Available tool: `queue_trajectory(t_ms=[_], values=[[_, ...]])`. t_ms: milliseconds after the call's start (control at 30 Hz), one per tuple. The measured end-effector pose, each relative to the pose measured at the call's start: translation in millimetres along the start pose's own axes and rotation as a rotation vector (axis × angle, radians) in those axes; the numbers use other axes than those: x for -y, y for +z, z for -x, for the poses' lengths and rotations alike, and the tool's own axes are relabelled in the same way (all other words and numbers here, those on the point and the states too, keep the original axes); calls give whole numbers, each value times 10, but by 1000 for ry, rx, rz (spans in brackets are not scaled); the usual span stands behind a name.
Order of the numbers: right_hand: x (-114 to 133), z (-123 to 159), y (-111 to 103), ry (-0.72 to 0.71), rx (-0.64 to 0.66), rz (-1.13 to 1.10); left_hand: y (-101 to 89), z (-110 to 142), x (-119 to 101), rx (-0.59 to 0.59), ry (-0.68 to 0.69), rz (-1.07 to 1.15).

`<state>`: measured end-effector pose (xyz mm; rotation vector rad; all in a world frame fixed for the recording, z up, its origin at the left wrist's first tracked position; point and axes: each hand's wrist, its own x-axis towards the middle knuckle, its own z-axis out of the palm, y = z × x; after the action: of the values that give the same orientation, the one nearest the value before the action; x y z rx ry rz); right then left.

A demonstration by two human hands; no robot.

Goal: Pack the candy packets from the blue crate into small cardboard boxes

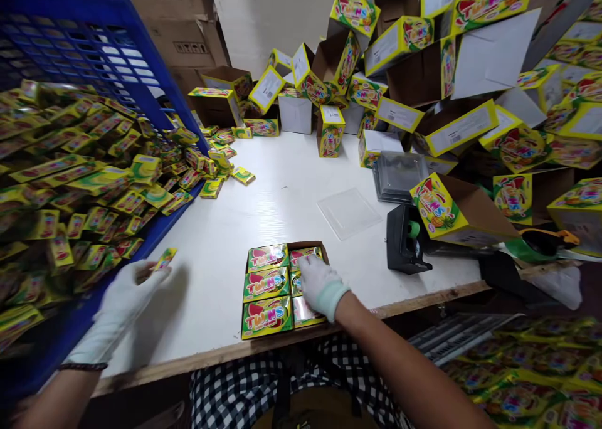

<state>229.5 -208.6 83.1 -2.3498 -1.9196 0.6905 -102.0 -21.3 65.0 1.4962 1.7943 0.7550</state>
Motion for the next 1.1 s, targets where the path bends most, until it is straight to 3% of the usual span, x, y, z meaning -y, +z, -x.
queue_trajectory(t_ms=[33,133,167,233,300,367,467,567,667,767,933,1033,1100], values=[[-43,2,-61,-38,-47,-84,120,154,-117,120,17,143],[-71,-1,-279,-167,-244,-294,457,650,-450,327,31,359],[-45,-1,-369,-216,-284,-346,545,811,-563,521,44,491],[28,10,-575,-325,-280,-420,673,1099,-789,791,161,540],[72,42,-792,-434,-193,-423,756,1314,-978,916,301,481],[43,97,-974,-482,-82,-346,828,1430,-1078,902,394,417],[-94,209,-1086,-350,7,-135,940,1444,-1027,659,505,284],[-205,302,-976,-100,85,22,1011,1410,-841,380,677,105],[-234,363,-780,47,167,-29,1007,1467,-696,287,814,53],[-258,448,-682,9,87,-159,978,1591,-692,305,879,31],[-346,610,-718,-259,-170,-209,1062,1656,-877,487,796,27],[-415,615,-657,-391,-263,-281,1179,1636,-924,600,899,-97],[-477,597,-599,-489,-290,-335,1238,1639,-912,569,978,-163]])
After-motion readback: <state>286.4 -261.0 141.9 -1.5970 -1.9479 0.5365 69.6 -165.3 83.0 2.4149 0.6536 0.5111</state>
